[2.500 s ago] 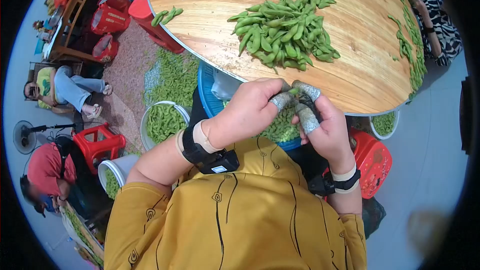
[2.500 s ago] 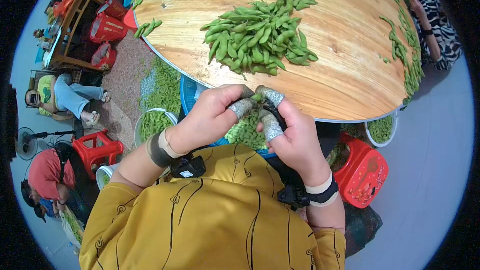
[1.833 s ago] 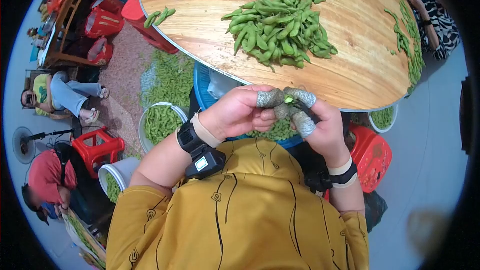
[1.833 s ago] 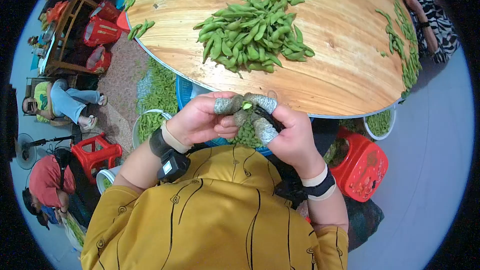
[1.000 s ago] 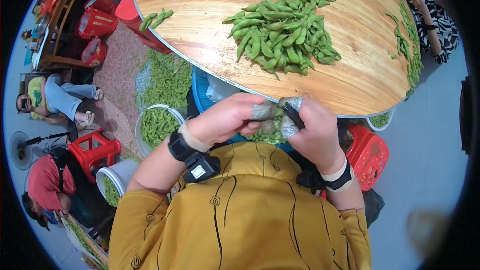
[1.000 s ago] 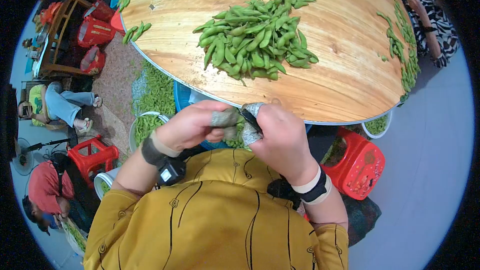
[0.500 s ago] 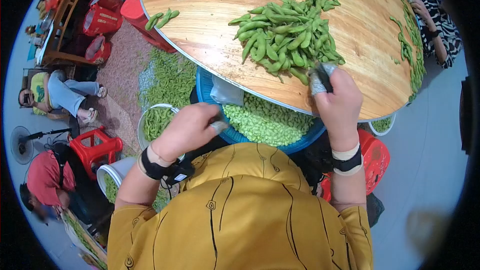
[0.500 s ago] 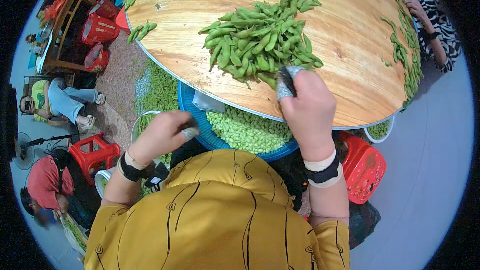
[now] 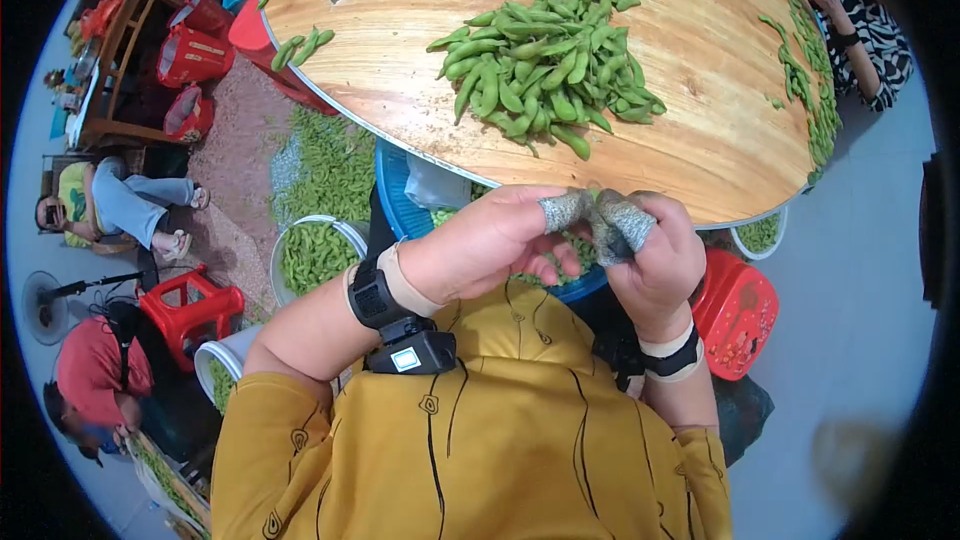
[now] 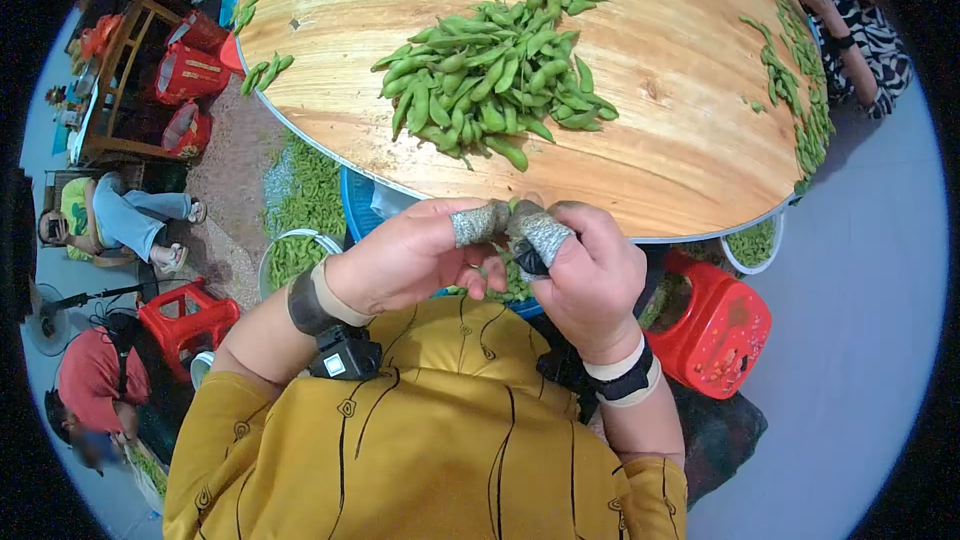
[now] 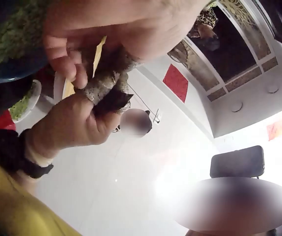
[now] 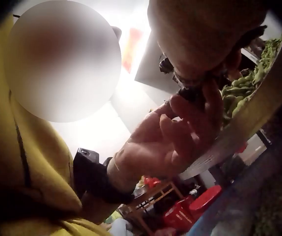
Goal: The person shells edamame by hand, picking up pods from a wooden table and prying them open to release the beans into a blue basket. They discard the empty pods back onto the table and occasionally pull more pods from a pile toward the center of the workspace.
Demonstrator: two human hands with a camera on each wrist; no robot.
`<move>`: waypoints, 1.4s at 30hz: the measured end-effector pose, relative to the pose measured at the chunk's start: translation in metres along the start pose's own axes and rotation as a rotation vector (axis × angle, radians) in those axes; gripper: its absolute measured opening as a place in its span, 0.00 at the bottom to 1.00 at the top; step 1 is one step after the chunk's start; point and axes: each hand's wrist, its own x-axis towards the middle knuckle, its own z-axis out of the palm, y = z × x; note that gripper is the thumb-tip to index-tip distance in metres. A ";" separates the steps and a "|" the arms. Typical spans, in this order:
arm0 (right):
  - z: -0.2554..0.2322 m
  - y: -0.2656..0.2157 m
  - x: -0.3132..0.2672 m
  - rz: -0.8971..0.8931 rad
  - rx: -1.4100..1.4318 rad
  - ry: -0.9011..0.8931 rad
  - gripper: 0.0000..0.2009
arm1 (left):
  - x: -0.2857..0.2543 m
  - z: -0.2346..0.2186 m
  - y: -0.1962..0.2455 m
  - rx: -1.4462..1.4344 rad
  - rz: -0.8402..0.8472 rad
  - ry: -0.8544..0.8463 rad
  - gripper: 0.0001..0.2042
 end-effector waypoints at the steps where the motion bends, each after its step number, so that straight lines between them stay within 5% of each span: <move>1: 0.001 0.000 0.000 -0.022 0.010 -0.013 0.12 | -0.001 0.000 -0.001 -0.083 0.012 0.002 0.16; 8: 0.007 -0.002 0.000 -0.073 0.027 -0.014 0.11 | -0.002 -0.004 -0.001 -0.160 0.101 0.020 0.14; 10: 0.008 -0.006 -0.003 0.293 0.357 -0.059 0.10 | -0.002 -0.002 0.001 0.079 0.177 0.157 0.11; 12: 0.002 -0.010 -0.003 0.417 0.486 -0.028 0.11 | -0.002 -0.001 0.003 0.091 0.170 0.183 0.10; 14: -0.010 -0.010 -0.001 0.899 0.842 -0.283 0.12 | -0.002 -0.001 0.003 0.105 0.162 0.206 0.10; 21: -0.005 0.004 -0.004 0.564 0.694 -0.223 0.13 | 0.001 -0.004 -0.001 0.091 0.090 0.133 0.08; 31: -0.006 0.014 -0.005 0.490 0.834 -0.293 0.10 | -0.004 -0.015 -0.001 -0.033 -0.160 -0.040 0.10; 40: -0.002 0.011 -0.010 0.611 0.943 -0.385 0.09 | -0.006 -0.002 -0.005 0.544 0.109 0.020 0.05; 42: 0.003 0.007 -0.011 0.601 0.884 -0.274 0.10 | -0.005 0.000 -0.005 0.515 0.122 0.110 0.05</move>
